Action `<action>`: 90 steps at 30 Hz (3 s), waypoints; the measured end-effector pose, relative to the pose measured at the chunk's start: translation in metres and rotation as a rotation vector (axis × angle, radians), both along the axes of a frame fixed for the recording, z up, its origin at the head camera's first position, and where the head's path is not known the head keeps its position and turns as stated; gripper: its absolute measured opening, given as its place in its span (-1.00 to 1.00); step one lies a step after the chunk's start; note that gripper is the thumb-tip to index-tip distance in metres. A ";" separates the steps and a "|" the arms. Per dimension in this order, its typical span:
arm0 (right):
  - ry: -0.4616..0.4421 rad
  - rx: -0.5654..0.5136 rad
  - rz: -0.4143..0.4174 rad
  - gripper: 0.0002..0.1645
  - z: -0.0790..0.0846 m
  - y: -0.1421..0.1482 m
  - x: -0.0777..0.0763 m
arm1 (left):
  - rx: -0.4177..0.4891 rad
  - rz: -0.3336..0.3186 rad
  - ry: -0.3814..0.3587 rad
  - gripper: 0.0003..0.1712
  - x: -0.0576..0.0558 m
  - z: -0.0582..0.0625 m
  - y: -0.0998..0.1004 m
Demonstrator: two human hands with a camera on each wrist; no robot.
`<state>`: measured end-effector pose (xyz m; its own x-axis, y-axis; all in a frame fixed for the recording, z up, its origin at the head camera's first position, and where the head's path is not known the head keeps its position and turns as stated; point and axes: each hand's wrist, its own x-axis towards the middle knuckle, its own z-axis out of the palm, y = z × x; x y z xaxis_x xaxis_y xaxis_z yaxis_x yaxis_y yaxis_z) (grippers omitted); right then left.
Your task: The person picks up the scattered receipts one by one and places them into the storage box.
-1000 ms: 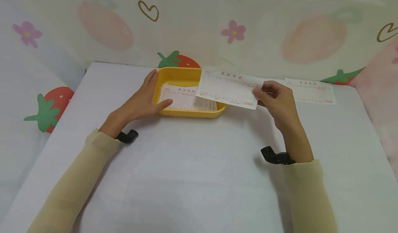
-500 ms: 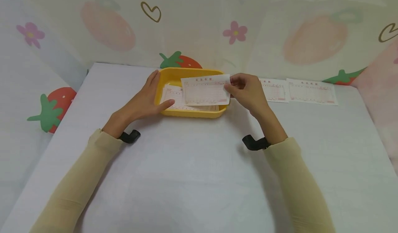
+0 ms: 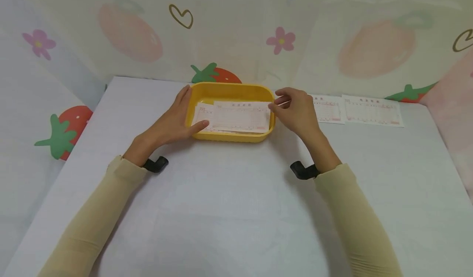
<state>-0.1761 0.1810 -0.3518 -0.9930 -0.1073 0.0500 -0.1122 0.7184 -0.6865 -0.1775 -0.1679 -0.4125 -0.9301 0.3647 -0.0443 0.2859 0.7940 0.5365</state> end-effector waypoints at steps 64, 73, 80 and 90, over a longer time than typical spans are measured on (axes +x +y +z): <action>-0.168 0.187 -0.044 -0.15 -0.054 0.138 -0.034 | -0.026 -0.003 0.014 0.38 0.005 -0.005 -0.011; -0.200 0.251 0.012 -0.10 -0.061 0.141 -0.039 | -0.020 -0.006 0.029 0.36 0.004 -0.006 -0.011; -0.230 0.270 0.000 -0.02 -0.063 0.143 -0.039 | -0.036 -0.005 0.018 0.36 0.004 -0.006 -0.012; -0.235 0.300 -0.006 0.02 -0.065 0.144 -0.037 | -0.021 -0.008 0.009 0.37 0.005 -0.005 -0.010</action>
